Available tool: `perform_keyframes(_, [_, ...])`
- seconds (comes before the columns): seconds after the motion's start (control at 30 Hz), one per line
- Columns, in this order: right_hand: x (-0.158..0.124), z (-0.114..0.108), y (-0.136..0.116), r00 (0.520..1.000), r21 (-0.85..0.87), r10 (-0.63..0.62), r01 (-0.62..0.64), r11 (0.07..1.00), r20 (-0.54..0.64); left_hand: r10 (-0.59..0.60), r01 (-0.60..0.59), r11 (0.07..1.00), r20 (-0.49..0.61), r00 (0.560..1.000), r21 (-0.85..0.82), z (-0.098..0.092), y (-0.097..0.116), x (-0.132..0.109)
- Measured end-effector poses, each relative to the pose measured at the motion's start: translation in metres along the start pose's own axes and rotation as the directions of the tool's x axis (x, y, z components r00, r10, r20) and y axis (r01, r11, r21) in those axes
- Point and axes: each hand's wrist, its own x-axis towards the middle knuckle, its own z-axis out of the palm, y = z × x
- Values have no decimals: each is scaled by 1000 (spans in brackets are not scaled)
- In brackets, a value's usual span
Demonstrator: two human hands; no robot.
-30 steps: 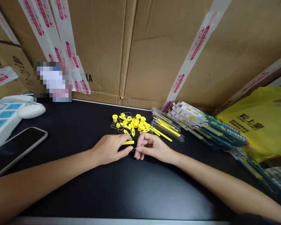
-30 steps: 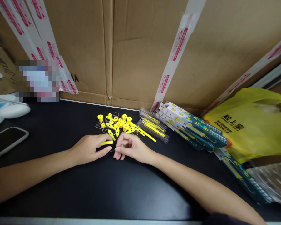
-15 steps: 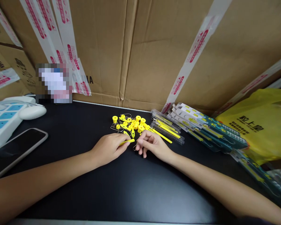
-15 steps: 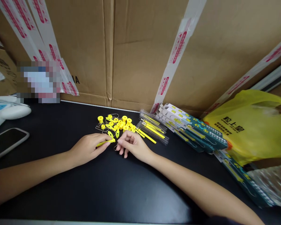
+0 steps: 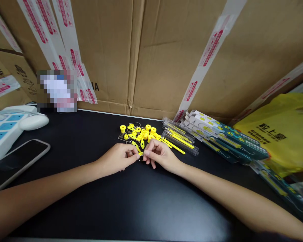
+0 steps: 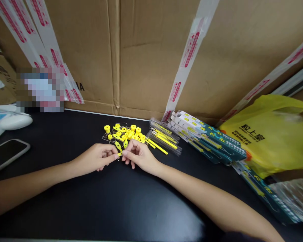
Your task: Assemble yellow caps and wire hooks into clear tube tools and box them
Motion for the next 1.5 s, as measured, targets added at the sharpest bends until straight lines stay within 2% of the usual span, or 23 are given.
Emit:
perform_keyframes(0.13, [2,0,-1,999,-34,1,-2,999,-35,-57,59,998,74,996,-31,0,3,4])
perform_keyframes(0.4, [0,-3,-1,999,-68,4,-8,998,-52,-76,91,993,174,982,-77,5,13,14])
perform_keyframes(0.57, [-1,-3,-1,999,-69,14,-18,997,-47,-57,73,992,159,986,-101,9,12,16])
perform_keyframes(1.0, [-4,1,-7,998,-191,24,-12,982,64,5,0,999,123,992,-42,9,11,9])
perform_keyframes(1.27, [-1,-6,-13,991,-154,78,-61,986,108,-36,89,978,269,963,-188,1,0,16])
perform_keyframes(1.5, [-2,-7,-11,994,-160,70,-56,985,83,-84,161,969,361,929,-189,-4,5,17])
